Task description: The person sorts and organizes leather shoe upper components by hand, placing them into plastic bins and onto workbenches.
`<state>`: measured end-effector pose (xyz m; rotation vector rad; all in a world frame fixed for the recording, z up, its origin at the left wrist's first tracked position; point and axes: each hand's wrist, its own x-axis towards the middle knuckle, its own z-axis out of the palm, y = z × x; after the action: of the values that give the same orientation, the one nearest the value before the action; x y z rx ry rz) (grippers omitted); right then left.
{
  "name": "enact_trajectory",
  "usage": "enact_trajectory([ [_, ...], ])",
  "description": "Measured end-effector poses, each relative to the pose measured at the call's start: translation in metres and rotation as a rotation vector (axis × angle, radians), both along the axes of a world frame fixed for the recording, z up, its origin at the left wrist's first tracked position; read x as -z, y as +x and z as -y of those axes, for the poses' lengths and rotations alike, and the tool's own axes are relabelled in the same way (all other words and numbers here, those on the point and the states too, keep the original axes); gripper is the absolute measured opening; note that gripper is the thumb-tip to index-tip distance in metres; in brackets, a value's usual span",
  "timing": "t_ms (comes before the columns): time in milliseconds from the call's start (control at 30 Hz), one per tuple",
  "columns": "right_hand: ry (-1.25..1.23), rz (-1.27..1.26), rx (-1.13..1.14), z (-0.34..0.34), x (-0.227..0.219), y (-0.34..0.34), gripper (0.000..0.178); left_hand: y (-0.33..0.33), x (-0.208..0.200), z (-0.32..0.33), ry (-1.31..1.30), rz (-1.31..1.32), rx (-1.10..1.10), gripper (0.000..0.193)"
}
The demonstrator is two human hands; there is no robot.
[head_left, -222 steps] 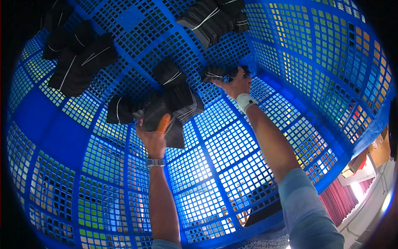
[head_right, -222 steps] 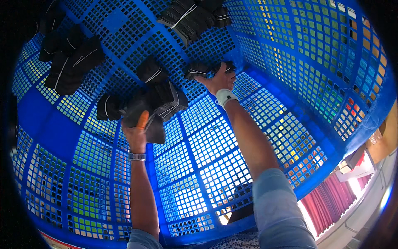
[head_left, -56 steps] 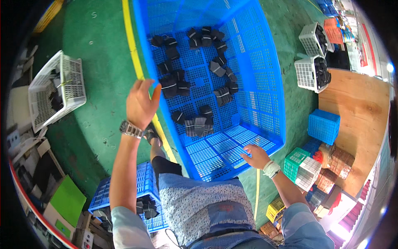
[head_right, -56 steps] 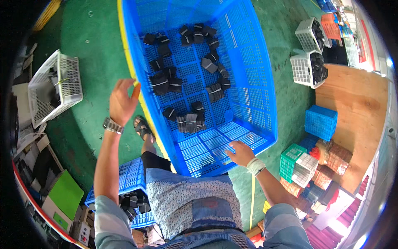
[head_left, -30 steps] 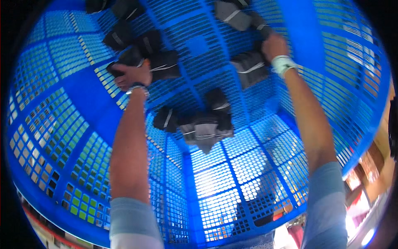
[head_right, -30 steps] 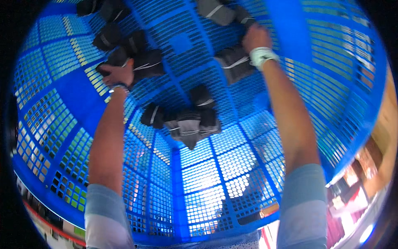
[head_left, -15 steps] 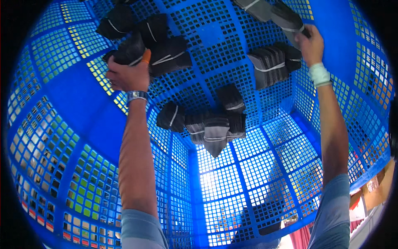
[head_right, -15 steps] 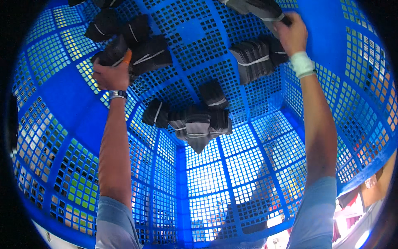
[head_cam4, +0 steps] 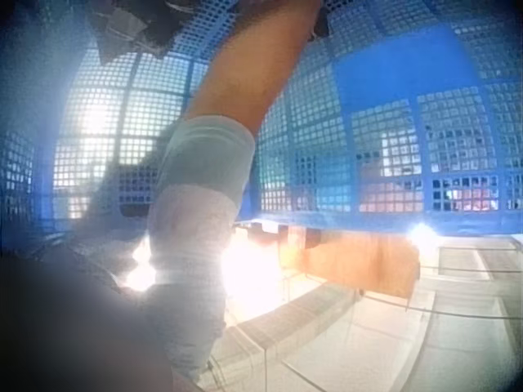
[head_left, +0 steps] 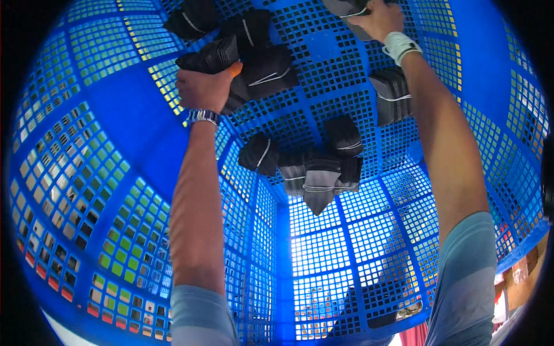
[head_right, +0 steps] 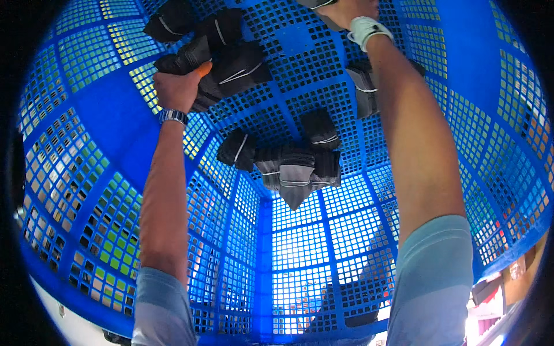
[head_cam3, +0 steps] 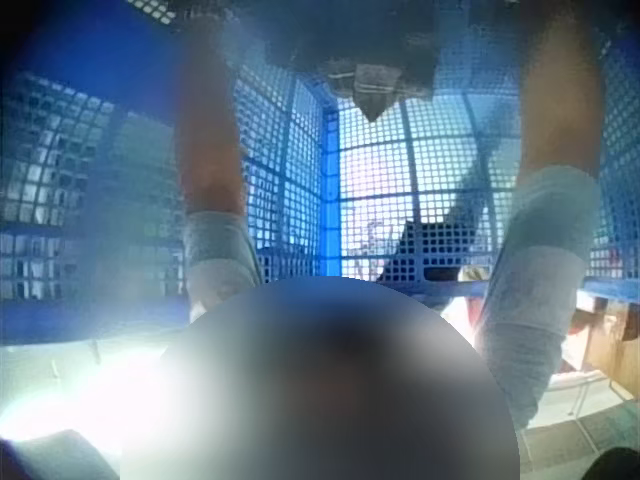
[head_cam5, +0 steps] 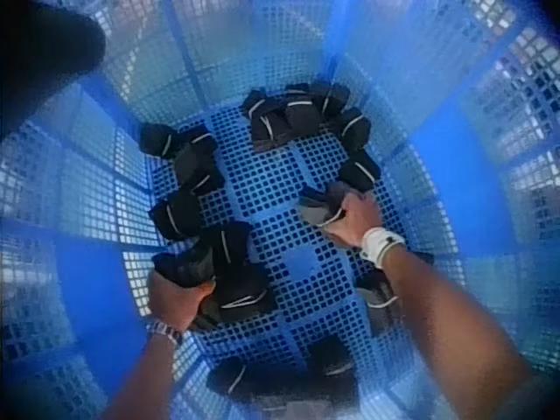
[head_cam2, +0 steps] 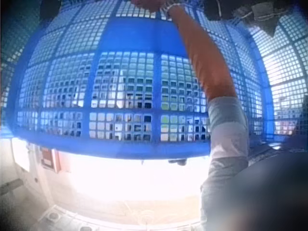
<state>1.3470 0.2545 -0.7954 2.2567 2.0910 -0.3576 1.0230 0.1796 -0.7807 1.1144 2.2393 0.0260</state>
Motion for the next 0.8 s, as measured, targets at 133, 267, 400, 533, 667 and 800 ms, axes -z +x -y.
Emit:
enact_trajectory([
  [133, -0.357, -0.378, -0.087, -0.024, 0.027, 0.079, 0.072, 0.089, -0.050, 0.035, 0.470, -0.054, -0.167, 0.082],
  [267, -0.463, -0.099, -0.076, -0.012, 0.024, 0.055, 0.053, 0.123, -0.072, 0.126, 0.560, 0.095, 0.004, 0.086],
  [400, -0.278, -0.404, 0.056, 0.047, 0.017, 0.007, 0.044, 0.107, -0.100, 0.165, 0.521, 0.661, -0.869, 0.060],
  [533, -0.090, -0.768, 0.056, 0.124, -0.045, 0.033, 0.044, 0.092, -0.114, 0.175, 0.167, 0.546, -0.307, 0.074],
  [667, -0.285, -1.168, 0.685, 0.251, -0.124, 0.047, 0.064, 0.092, -0.114, 0.213, 0.012, 0.900, 0.111, 0.095],
  [800, -0.546, -1.304, 0.970, 0.349, -0.094, 0.047, 0.062, 0.096, -0.075, 0.265, -0.117, 0.983, -0.238, 0.084],
])
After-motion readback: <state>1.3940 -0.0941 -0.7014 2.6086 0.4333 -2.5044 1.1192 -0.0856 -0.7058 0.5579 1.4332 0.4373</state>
